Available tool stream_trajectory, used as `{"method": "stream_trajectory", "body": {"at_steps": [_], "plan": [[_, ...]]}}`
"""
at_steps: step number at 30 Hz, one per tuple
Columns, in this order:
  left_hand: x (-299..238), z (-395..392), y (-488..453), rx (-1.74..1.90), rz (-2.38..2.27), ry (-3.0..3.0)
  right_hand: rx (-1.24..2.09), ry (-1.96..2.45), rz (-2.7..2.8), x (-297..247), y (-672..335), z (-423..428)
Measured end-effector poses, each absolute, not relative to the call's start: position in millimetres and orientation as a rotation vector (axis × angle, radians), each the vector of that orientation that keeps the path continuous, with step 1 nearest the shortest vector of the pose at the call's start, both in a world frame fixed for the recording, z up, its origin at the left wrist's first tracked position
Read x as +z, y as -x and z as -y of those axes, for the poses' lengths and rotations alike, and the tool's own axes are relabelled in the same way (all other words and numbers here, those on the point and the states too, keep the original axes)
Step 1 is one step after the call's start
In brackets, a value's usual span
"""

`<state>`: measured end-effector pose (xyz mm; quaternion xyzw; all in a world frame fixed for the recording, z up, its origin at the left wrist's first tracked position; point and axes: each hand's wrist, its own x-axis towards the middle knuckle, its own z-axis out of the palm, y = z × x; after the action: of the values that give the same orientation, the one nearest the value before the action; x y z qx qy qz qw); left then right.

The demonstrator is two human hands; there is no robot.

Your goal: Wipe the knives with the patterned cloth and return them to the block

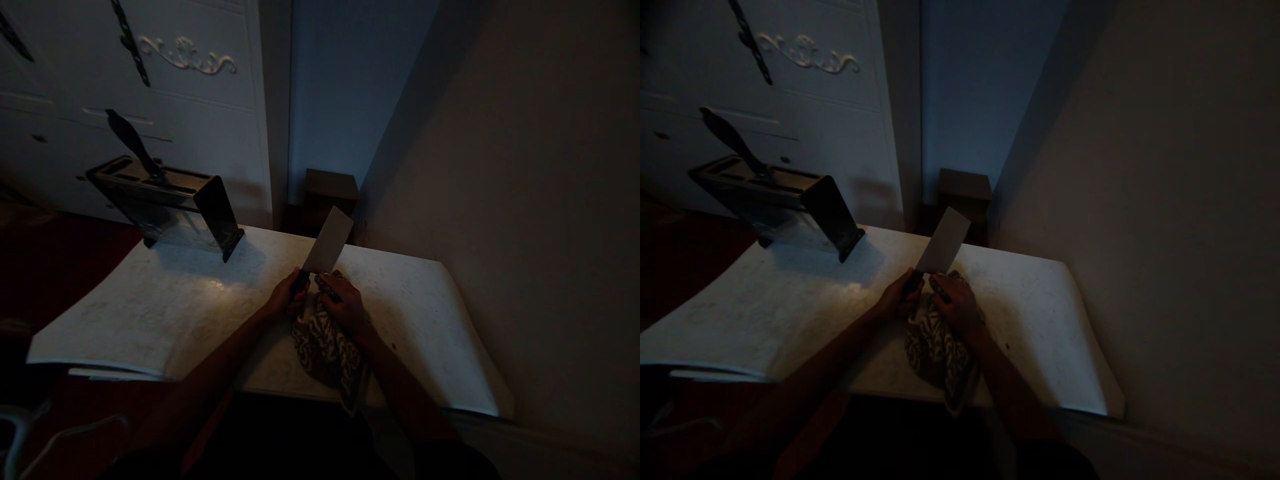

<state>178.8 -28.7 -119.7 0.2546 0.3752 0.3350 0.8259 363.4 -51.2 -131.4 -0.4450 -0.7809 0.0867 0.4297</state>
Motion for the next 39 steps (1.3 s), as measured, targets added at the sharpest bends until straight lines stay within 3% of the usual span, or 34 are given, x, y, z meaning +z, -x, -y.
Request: {"method": "stream_trajectory", "body": {"at_steps": [9, 21, 39], "plan": [[-116, 25, -172, 0.681, -0.638, -0.381, 0.182, 1.119, 1.800, -121, -366, 56], [-116, 30, -178, 0.611, -0.825, -0.549, 0.137, 1.103, 1.947, -126, -352, 45], [-120, 25, -158, 0.660, -0.463, -0.122, 0.395, 1.377, 1.507, -128, -360, 40]]}}
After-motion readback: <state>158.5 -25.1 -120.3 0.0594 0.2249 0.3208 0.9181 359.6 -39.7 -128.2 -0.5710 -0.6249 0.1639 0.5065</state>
